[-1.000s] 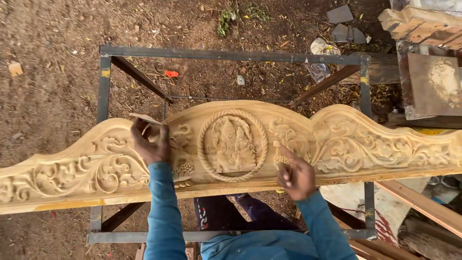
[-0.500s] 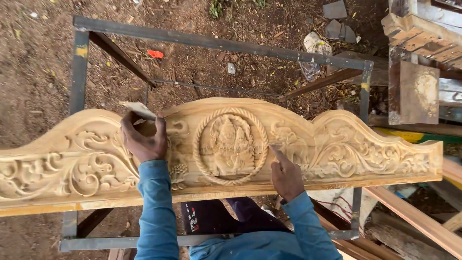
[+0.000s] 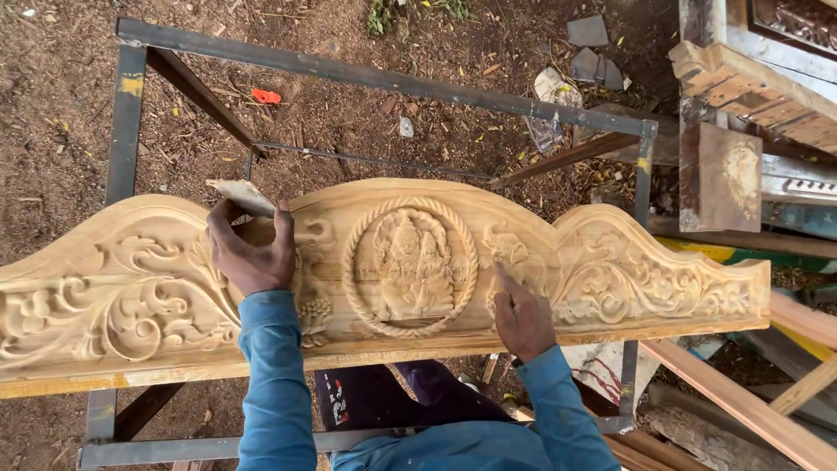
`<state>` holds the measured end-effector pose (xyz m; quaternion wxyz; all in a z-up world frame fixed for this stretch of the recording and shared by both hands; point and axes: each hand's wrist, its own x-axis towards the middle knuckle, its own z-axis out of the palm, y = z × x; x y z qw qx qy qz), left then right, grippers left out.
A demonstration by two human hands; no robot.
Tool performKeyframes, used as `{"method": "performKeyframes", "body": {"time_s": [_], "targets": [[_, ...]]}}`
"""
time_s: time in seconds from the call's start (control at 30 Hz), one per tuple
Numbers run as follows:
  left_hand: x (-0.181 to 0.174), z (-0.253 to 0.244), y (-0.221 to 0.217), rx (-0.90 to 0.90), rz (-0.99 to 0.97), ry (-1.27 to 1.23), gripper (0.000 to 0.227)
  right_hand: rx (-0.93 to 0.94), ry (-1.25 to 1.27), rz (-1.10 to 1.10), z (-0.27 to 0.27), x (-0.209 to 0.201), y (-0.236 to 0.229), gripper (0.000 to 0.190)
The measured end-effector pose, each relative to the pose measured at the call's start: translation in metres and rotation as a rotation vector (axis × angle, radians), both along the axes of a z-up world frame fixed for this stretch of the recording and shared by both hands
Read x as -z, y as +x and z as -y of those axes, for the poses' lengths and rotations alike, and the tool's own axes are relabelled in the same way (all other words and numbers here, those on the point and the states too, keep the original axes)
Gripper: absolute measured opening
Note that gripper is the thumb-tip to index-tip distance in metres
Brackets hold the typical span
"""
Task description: Sanding a decorative wood carving with a small piece of sandpaper.
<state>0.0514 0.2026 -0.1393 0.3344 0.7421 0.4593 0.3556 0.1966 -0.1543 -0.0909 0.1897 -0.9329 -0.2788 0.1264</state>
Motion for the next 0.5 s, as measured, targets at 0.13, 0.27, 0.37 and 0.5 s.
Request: {"method": "performKeyframes", "body": {"time_s": [0.13, 0.27, 0.37, 0.5], "targets": [[-0.001, -0.002, 0.002, -0.011, -0.004, 0.007, 0.054, 0.03, -0.162, -0.116, -0.013, -0.015, 0.001, 0.057], [0.004, 0.0, -0.002, -0.007, -0.026, 0.002, 0.055, 0.064, -0.096, -0.179, 0.011, 0.006, 0.005, 0.047], [0.003, 0.0, -0.002, 0.001, -0.016, -0.002, 0.056, 0.079, -0.038, -0.189, 0.023, 0.019, 0.006, 0.04], [0.003, -0.001, 0.001, -0.002, 0.001, -0.011, 0.058, 0.404, 0.26, -0.737, 0.017, -0.007, 0.017, 0.051]]}}
